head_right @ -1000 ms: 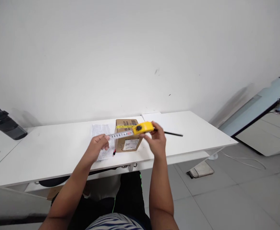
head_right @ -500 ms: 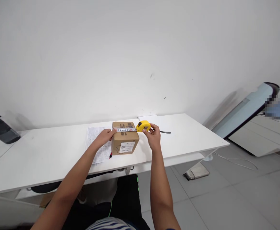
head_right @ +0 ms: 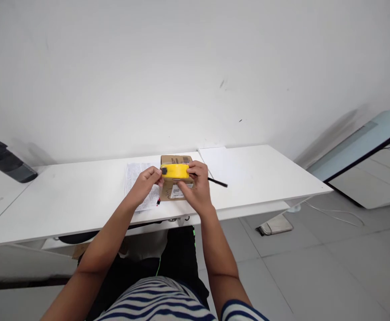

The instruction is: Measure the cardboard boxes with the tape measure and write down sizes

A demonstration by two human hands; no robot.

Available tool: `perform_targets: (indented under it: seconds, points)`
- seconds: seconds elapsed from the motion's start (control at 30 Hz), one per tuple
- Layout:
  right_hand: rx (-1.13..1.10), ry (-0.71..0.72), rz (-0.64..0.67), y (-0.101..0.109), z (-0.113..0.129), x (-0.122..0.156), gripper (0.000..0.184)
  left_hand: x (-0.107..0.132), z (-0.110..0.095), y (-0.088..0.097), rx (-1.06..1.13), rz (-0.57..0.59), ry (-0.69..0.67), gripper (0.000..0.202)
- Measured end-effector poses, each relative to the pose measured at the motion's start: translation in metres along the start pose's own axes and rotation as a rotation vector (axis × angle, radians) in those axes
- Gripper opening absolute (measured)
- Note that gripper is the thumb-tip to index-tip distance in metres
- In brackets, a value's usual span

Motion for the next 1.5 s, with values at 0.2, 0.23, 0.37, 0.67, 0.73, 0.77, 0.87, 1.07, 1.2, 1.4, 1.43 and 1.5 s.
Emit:
perform_targets:
  seconds: [0.2, 0.23, 0.37, 0.67, 0.73, 0.77, 0.87, 1.07, 1.2, 1.4, 1.43, 1.5]
  points:
    - [0.076, 0.11, 0.14, -0.054, 0.013, 0.01, 0.035, 0.019, 0.022, 0.002, 0.633, 0.181, 0.112, 0.081]
    - [0.078, 0.105, 0.196, -0.06, 0.013, 0.013, 0.034, 0.019, 0.027, 0.009, 0.666, 0.116, 0.122, 0.081]
    - [0.04, -0.053, 0.465, -0.072, 0.019, 0.025, 0.031, -0.002, 0.054, 0.044, 0.599, -0.268, 0.147, 0.074]
    - [-0.364, -0.358, 0.657, -0.073, 0.037, 0.041, 0.04, -0.056, 0.132, 0.08, 0.158, -0.678, 0.111, 0.057]
    - [-0.263, -0.328, 0.638, -0.074, 0.027, 0.035, 0.04, -0.054, 0.144, 0.079, 0.048, -0.755, 0.083, 0.055]
    - [-0.206, -0.304, 0.62, -0.074, 0.021, 0.032, 0.038, -0.052, 0.147, 0.078, 0.005, -0.778, 0.07, 0.056]
    - [-0.025, -0.163, 0.624, -0.073, 0.004, 0.027, 0.036, -0.048, 0.152, 0.075, -0.054, -0.746, 0.05, 0.059]
    - [0.361, 0.185, 0.894, -0.074, -0.038, 0.05, 0.026, -0.048, 0.152, 0.077, -0.024, -0.743, 0.066, 0.059]
    - [0.557, 0.186, 0.993, -0.067, -0.074, 0.069, 0.023, -0.049, 0.153, 0.079, 0.001, -0.756, 0.091, 0.062]
    - [0.711, 0.25, 1.023, -0.075, -0.105, 0.076, 0.035, -0.047, 0.151, 0.078, -0.002, -0.731, 0.099, 0.062]
    - [0.71, 0.262, 1.035, -0.079, -0.107, 0.074, 0.03, -0.046, 0.15, 0.077, -0.001, -0.73, 0.1, 0.062]
    - [0.685, 0.275, 1.047, -0.084, -0.109, 0.07, 0.028, -0.045, 0.15, 0.077, -0.003, -0.737, 0.1, 0.062]
Point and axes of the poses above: each hand's wrist, its own x-axis away from the middle knuckle, its own y-axis out of the back of the hand, z = x × y, the point moved 1 cm from there along -x, towards the middle knuckle, and after that the axes turned 8 degrees about y, right-handed, at the moved point
